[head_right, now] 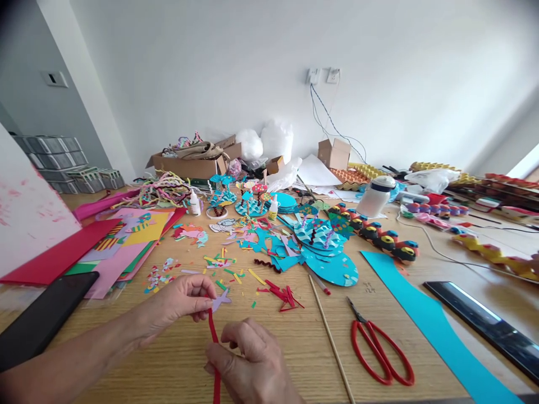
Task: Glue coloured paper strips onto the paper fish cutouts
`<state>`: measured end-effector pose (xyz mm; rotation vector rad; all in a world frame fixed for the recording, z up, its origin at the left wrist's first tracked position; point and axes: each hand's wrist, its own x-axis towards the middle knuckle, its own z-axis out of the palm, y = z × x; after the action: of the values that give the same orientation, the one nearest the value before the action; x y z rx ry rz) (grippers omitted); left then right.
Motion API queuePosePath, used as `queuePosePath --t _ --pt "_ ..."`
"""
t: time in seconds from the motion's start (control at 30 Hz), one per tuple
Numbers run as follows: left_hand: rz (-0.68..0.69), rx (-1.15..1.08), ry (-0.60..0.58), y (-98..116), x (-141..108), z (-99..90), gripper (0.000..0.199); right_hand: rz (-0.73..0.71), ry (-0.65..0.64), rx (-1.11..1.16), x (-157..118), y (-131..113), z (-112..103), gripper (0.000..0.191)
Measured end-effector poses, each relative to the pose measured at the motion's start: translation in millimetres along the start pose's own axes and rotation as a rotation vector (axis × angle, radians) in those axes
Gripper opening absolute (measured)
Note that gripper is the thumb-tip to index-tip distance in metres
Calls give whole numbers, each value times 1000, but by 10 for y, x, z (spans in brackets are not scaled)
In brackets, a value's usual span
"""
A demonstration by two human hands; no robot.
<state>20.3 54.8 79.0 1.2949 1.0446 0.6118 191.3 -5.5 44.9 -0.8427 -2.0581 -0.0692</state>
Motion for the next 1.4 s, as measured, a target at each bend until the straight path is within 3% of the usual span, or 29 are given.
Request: queuePosePath --t 0.23,0.4,0.57,0.7,1.13,1.4 --pt "-47 39 -9 -33 18 -41 22 -130 -63 142 45 -40 25 16" --pt "-34 58 -7 -86 15 -117 23 -111 -121 156 13 -42 49 20" --pt "-38 60 16 -105 26 -166 32 -116 -77 143 -22 -46 117 27" --pt "-52 82 -3 -98 57 -183 23 -114 -87 141 -29 -54 141 25" --pt "-17 192 -6 -41 201 -96 20 -58 -168 63 -101 87 -122 23" --pt "-18 293 -9 -51 188 -132 20 -68 -118 75 -138 80 -19 22"
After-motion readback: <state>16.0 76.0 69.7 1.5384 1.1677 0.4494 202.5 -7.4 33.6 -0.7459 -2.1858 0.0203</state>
